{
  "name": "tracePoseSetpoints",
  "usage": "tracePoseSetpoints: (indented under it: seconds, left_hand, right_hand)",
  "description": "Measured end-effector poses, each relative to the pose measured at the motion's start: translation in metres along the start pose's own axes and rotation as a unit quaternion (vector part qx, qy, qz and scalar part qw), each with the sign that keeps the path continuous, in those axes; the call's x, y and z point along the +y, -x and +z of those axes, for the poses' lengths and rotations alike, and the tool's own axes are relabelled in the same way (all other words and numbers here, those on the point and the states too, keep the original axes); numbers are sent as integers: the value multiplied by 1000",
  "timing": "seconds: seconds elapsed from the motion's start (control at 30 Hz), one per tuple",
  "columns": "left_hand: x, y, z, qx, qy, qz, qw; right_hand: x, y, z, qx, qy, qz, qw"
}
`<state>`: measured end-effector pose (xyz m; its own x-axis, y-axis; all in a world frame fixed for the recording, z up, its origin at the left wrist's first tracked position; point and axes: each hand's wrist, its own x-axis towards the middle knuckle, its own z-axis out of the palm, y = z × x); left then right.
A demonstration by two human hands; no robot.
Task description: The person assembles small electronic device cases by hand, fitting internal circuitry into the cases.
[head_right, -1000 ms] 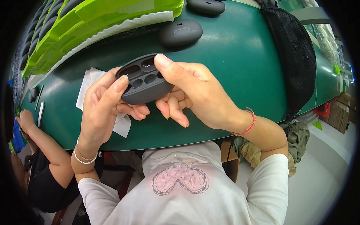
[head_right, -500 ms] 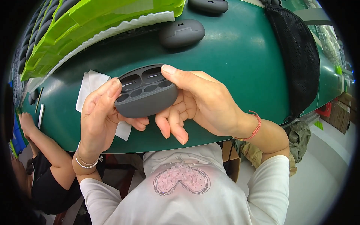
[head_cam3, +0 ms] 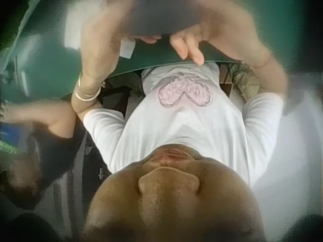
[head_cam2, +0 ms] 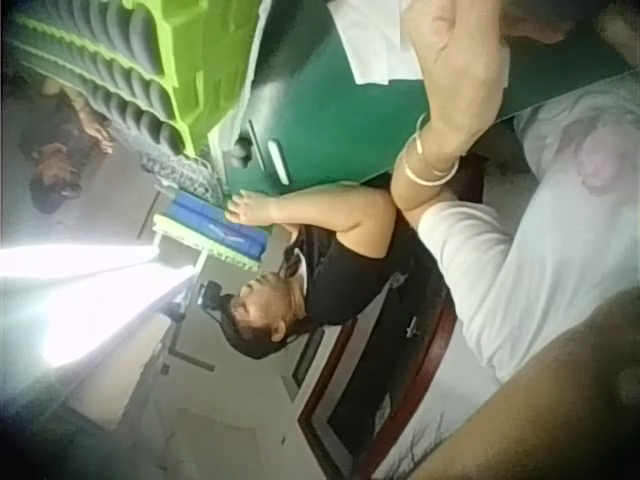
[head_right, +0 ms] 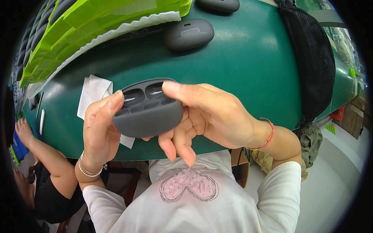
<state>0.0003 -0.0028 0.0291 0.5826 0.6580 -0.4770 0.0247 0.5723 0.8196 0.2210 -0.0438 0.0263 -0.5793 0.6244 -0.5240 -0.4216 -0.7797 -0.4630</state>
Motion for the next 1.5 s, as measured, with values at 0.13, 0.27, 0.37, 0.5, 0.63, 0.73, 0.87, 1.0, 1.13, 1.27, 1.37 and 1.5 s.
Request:
tracePoseSetpoints:
  seconds: [0.13, 0.27, 0.37, 0.5, 0.63, 0.73, 0.87, 1.0, 1.13, 1.27, 1.37, 1.5]
  left_hand:
    - [2, 1, -3, -20, -45, 49, 998]
    - [1, 1, -5, -24, -52, 50, 997]
    - [1, 0, -3, 2, -42, 51, 998]
    - [-2, 1, -4, -13, -57, 73, 996]
    - [-3, 1, -6, -28, -62, 90, 994]
    - [1, 2, 2, -13, -29, 88, 996]
    - [1, 1, 9, 32, 38, 73, 996]
    - [-1, -4, 2, 15, -77, 132, 988]
    - [-5, -3, 1, -6, -186, 185, 965]
    - [-12, -4, 8, 36, -258, 260, 930]
    - [-10, -7, 3, 15, -372, 351, 859]
    - [-16, -4, 2, 19, -411, 402, 818]
  right_hand:
    - [2, 1, -6, -66, 67, -22, 995]
    - [1, 1, -6, -72, 77, -17, 994]
    - [0, -2, -10, -111, 40, -5, 993]
    - [0, -5, -12, -136, 9, 22, 990]
    - [2, -6, -14, -154, -18, 30, 987]
    - [4, -6, -14, -152, -15, 22, 988]
    - [3, 0, -10, -80, 75, -1, 994]
    - [5, 6, 2, 21, 156, -33, 987]
    - [16, -1, -4, 92, 343, -217, 909]
    - [19, -4, -7, 95, 506, -352, 782]
    - [21, -6, -12, 77, 561, -403, 719]
    - [27, -1, -6, 70, 563, -383, 729]
